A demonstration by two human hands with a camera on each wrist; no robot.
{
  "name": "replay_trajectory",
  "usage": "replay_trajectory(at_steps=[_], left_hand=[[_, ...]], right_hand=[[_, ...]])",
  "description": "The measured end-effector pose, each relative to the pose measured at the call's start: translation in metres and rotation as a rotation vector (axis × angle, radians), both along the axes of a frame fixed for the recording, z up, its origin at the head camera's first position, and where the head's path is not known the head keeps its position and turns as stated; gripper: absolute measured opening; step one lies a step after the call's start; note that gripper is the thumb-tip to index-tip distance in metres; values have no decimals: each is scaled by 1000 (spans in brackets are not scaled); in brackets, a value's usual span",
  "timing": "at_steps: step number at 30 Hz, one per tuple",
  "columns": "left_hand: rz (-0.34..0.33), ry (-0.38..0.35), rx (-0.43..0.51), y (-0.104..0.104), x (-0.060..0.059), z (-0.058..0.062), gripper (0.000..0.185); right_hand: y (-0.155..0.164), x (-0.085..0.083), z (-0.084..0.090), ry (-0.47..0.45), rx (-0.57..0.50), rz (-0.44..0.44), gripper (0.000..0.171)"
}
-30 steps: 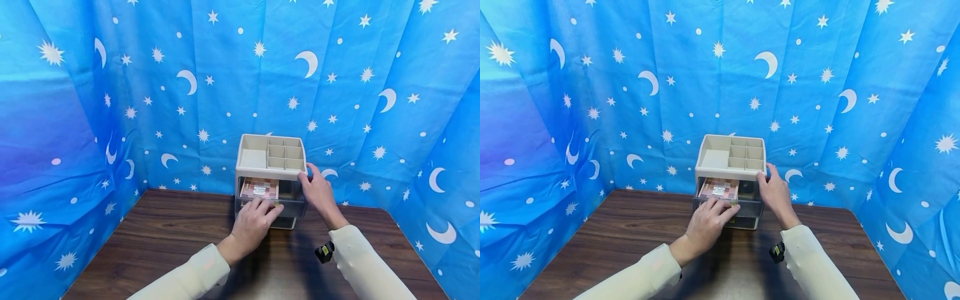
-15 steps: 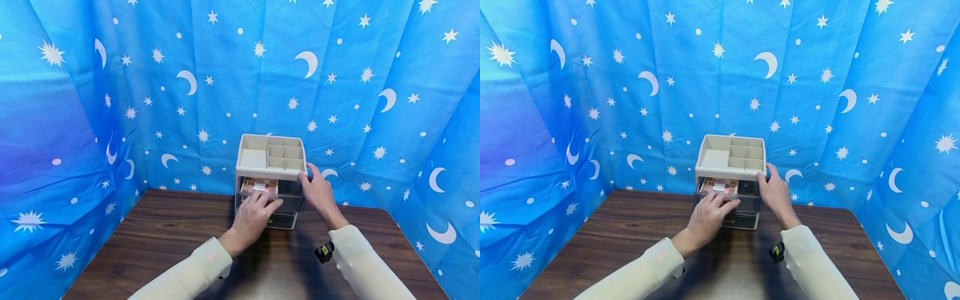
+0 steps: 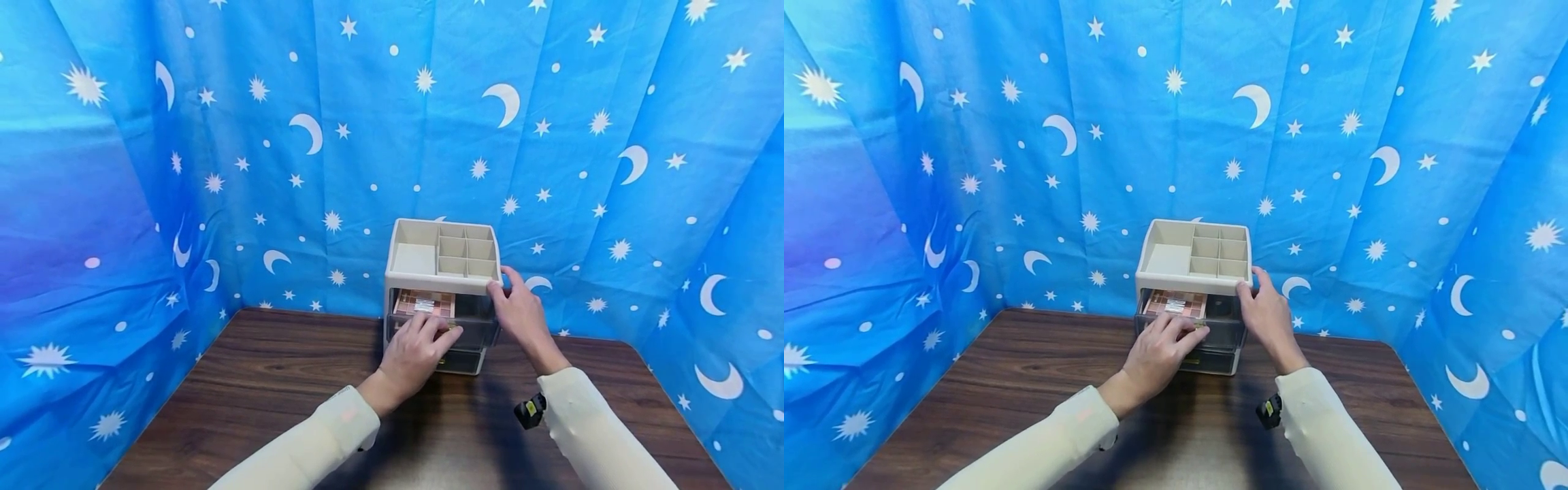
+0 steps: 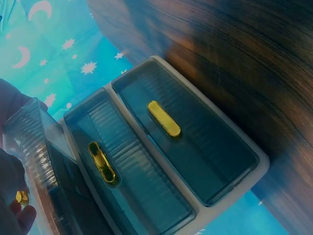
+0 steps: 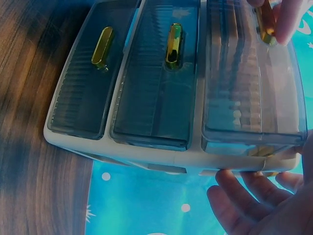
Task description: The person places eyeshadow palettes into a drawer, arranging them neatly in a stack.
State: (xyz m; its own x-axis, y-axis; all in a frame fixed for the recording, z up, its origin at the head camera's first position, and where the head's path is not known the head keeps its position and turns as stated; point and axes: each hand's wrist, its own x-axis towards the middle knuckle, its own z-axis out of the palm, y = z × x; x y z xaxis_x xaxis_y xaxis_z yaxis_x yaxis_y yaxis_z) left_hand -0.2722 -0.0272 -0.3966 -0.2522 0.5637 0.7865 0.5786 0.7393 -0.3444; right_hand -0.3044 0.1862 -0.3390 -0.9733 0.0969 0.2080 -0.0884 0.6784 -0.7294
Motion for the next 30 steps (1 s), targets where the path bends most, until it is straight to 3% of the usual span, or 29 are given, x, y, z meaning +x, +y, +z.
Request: replay_trajectory(at_steps=[5,10,13,18,23,30], left_hand=[[-34,66,-33,-6,0,-2,25],[-51,119,-42,-9,1,0,38],[-55,131,-43,-8,2,2,33],[-16,70,-44,-5,0,5,26],[46,-1,-36,-1,-11,6,28],[85,-44,-36,3,-24,8,29]], right_hand=[[0,0,-1,-13,-4,-1,62],[-1,-1,-1,-4,-2,-4,63],[-1,-1,-1,-7,2,-4,64],[-1,0,1,-8,7,-8,63],[-2,1,1,-12,10,-1,61],[-2,0,2,-19,4,-11,62]])
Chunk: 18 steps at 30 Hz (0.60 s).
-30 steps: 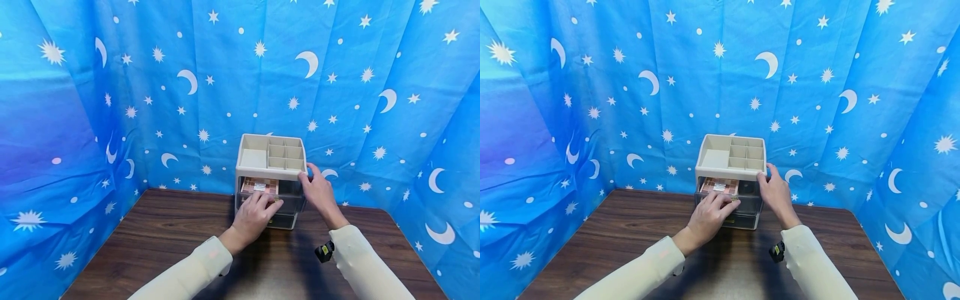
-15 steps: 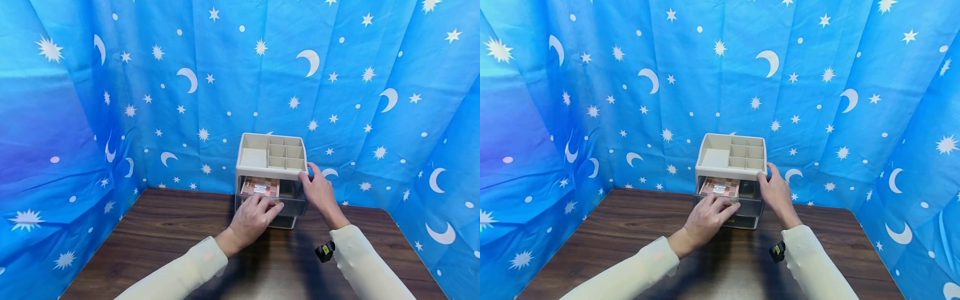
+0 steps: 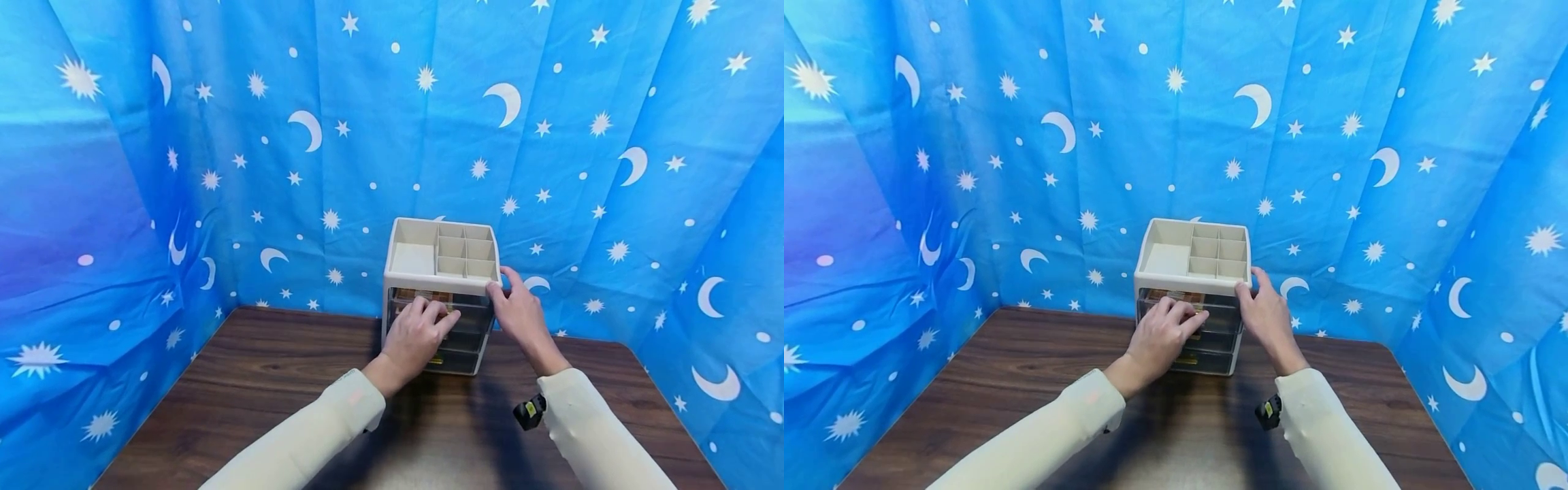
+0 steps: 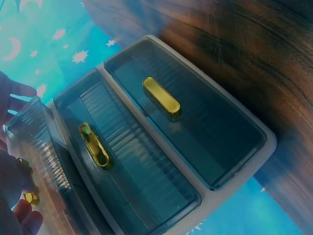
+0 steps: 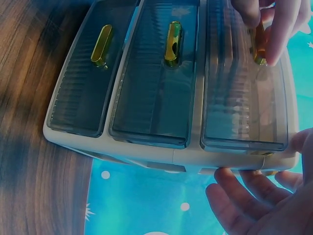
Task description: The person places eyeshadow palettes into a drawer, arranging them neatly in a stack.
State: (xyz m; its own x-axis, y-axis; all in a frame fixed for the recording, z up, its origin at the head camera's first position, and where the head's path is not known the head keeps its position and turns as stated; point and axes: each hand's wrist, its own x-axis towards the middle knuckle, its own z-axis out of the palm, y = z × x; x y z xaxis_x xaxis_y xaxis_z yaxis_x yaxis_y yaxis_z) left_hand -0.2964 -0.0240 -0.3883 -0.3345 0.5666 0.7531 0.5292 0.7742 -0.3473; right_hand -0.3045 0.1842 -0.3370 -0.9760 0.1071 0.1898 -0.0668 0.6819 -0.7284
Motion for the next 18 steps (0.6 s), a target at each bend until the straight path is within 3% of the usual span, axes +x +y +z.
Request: replay_trajectory(at_steps=[11,18], left_hand=[[57,-14,8,4,-17,0,30],[61,-21,32,5,-22,1,29]], right_hand=[[1,-3,-1,15,35,-7,62],[2,-3,0,11,19,-4,63]])
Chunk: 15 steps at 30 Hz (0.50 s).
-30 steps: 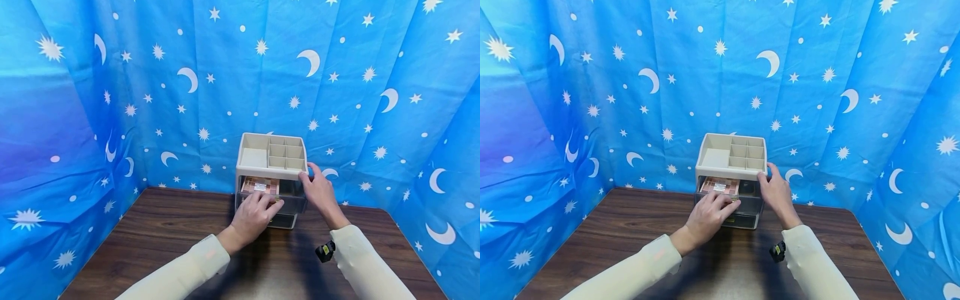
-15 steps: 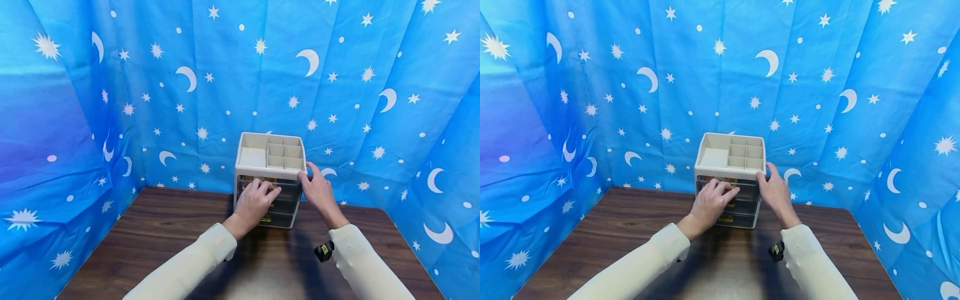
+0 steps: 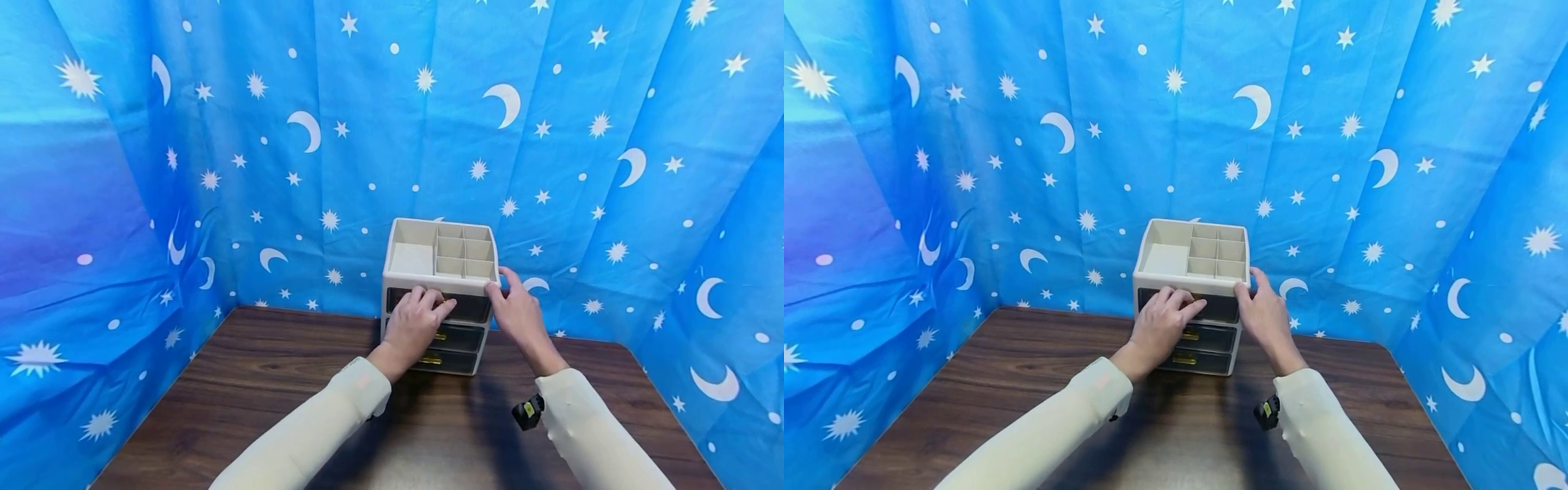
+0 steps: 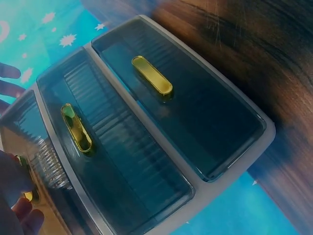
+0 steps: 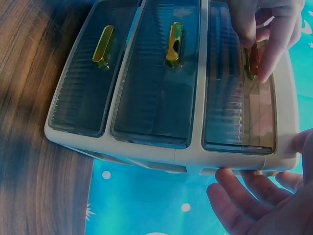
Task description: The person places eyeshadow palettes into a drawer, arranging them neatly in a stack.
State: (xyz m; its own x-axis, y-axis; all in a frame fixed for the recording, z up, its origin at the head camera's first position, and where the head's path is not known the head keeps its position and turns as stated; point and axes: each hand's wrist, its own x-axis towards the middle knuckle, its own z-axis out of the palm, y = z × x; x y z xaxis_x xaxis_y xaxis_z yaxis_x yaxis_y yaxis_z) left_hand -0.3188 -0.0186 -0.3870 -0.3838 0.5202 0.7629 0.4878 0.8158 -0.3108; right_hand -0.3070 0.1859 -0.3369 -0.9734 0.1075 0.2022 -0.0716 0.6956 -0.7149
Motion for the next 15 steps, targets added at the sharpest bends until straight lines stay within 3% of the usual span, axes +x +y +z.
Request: replay_trajectory(at_steps=[8,11,15], left_hand=[[29,-134,6,-4,7,11,30],[18,-187,50,-11,16,17,34],[0,-206,115,-30,30,24,31]], right_hand=[[-5,-4,6,3,-6,25,64],[-4,-4,7,-13,7,46,66],[2,2,7,-77,77,66,72]])
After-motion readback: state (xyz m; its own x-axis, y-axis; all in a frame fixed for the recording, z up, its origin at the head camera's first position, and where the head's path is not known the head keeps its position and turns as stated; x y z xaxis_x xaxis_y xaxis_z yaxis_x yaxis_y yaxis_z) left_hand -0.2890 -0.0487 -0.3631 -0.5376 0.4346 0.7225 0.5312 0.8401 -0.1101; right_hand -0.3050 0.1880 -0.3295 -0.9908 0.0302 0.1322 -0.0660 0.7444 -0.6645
